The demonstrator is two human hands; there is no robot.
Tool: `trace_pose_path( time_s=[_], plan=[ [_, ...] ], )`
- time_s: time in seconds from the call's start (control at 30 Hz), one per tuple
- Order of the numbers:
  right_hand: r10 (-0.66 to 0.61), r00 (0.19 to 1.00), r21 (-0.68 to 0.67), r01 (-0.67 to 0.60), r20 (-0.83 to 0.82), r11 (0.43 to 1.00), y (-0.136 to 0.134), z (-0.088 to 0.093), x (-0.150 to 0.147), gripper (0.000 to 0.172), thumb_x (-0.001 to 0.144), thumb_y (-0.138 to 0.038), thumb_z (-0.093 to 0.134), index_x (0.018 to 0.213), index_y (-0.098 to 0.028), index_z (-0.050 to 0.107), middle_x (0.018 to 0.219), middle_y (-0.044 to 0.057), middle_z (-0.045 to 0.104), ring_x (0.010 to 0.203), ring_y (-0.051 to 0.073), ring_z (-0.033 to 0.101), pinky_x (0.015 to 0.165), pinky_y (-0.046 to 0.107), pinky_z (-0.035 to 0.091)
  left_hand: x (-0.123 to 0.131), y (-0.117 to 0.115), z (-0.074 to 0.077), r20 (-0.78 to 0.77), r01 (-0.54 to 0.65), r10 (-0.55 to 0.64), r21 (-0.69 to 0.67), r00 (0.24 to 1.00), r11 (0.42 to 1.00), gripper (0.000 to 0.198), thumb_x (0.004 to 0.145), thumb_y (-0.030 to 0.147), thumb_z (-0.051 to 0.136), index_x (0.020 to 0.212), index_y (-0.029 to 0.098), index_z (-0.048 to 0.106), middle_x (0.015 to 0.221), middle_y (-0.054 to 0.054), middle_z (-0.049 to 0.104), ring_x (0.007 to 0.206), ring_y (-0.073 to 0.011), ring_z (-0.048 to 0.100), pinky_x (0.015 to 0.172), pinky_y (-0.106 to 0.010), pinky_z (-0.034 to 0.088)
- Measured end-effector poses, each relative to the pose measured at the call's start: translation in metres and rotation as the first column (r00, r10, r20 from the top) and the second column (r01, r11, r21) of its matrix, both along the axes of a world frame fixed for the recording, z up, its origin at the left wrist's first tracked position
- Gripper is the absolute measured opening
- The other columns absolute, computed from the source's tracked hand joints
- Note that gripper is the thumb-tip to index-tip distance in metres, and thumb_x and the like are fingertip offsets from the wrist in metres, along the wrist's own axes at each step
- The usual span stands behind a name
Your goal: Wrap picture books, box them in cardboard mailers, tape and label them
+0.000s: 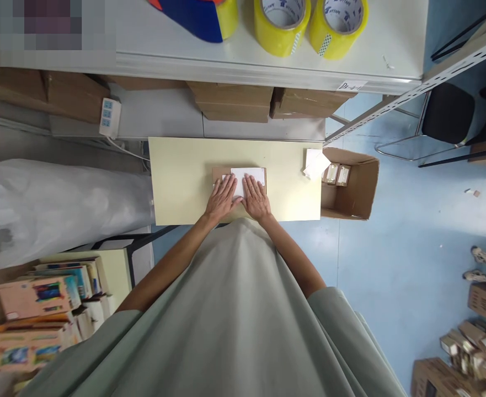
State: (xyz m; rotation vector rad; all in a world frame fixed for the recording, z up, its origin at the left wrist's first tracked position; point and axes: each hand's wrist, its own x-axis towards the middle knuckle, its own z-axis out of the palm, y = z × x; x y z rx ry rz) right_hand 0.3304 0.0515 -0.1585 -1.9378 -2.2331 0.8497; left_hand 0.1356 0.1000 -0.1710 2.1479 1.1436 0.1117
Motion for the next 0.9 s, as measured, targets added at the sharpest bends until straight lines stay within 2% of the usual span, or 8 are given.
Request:
trace_pose_path(
  time_s=[0.13,0.3,0.4,0.5,0.57,0.7,0.8,0.9],
  plan=[
    [-0.036,0.999,0.057,0.037,-0.023,0.998,-0.007,-0.009,0.006,0.080,0.123,-0.055,0.021,0.186,-0.006,0.023,0.194,0.014,0.019,0.183,0.029,0.014,0.151,0.054,0.010,-0.010,-0.003,-0.004,-0.069,-0.045,0.048,0.039,0.996,0.998,0.084,0.116,0.049,0.044,0.183,0.000,0.028,0.192,-0.023,0.020,0.182,-0.0360,0.013,0.148,-0.063,0.004],
    [-0.114,0.991,0.066,0.118,-0.064,0.991,-0.016,-0.010,0.008,0.087,0.122,-0.062,0.021,0.185,-0.002,0.022,0.194,0.018,0.018,0.183,0.032,0.013,0.150,0.056,0.013,-0.013,-0.010,-0.002,-0.092,-0.104,0.108,0.045,0.990,0.994,0.086,0.115,0.047,0.046,0.184,0.001,0.023,0.192,-0.024,0.017,0.183,-0.0383,0.008,0.148,-0.066,0.004],
    [-0.137,0.988,0.050,0.141,-0.076,0.989,-0.021,-0.008,0.006,0.088,0.121,-0.063,0.026,0.185,-0.002,0.021,0.194,0.018,0.015,0.184,0.033,0.009,0.150,0.058,0.011,-0.009,-0.017,-0.003,-0.057,-0.051,0.054,0.062,0.997,0.997,0.085,0.115,0.045,0.046,0.184,0.000,0.023,0.192,-0.025,0.015,0.183,-0.0376,0.008,0.148,-0.065,0.005],
    [-0.005,0.993,0.011,0.007,-0.116,1.000,-0.027,-0.007,0.006,0.079,0.122,-0.058,0.030,0.187,-0.012,0.025,0.195,0.011,0.017,0.184,0.030,0.011,0.151,0.057,0.011,-0.006,-0.025,-0.006,-0.012,0.067,-0.066,0.048,0.998,0.997,0.084,0.114,0.045,0.048,0.184,0.004,0.025,0.192,-0.022,0.020,0.183,-0.0354,0.011,0.149,-0.063,0.006],
    [0.048,0.990,-0.006,-0.049,-0.133,0.999,-0.032,-0.007,0.010,0.075,0.122,-0.054,0.032,0.187,-0.017,0.027,0.194,0.008,0.020,0.183,0.029,0.015,0.151,0.056,0.010,-0.011,-0.027,-0.008,-0.013,0.089,-0.088,0.038,0.996,0.995,0.086,0.113,0.045,0.050,0.185,0.005,0.024,0.192,-0.023,0.020,0.183,-0.0347,0.011,0.149,-0.062,0.007],
    [-0.032,0.995,-0.004,0.031,-0.091,0.999,-0.042,-0.008,0.026,0.076,0.121,-0.051,0.035,0.187,-0.014,0.024,0.194,0.009,0.022,0.183,0.030,0.019,0.151,0.058,0.009,-0.040,-0.028,-0.009,-0.076,0.057,-0.054,0.037,0.996,0.998,0.089,0.112,0.040,0.052,0.185,0.003,0.018,0.192,-0.026,0.016,0.182,-0.0355,0.009,0.148,-0.064,0.007],
    [-0.055,0.997,-0.008,0.055,-0.053,0.998,-0.044,-0.007,0.032,0.080,0.121,-0.054,0.035,0.186,-0.009,0.025,0.193,0.013,0.020,0.183,0.032,0.017,0.151,0.059,0.010,-0.060,-0.027,-0.007,-0.120,0.058,-0.053,0.041,0.991,0.997,0.092,0.110,0.035,0.054,0.186,0.003,0.014,0.192,-0.026,0.015,0.182,-0.0358,0.007,0.148,-0.066,0.005],
    [-0.048,0.998,0.020,0.049,-0.042,0.999,-0.034,-0.006,0.026,0.084,0.121,-0.059,0.033,0.186,-0.007,0.024,0.194,0.014,0.018,0.183,0.033,0.015,0.151,0.057,0.011,-0.055,-0.023,-0.004,-0.136,0.072,-0.063,0.064,0.989,0.995,0.099,0.106,0.035,0.059,0.186,0.001,0.011,0.192,-0.026,0.009,0.182,-0.0366,0.001,0.147,-0.066,0.002]
  ],
)
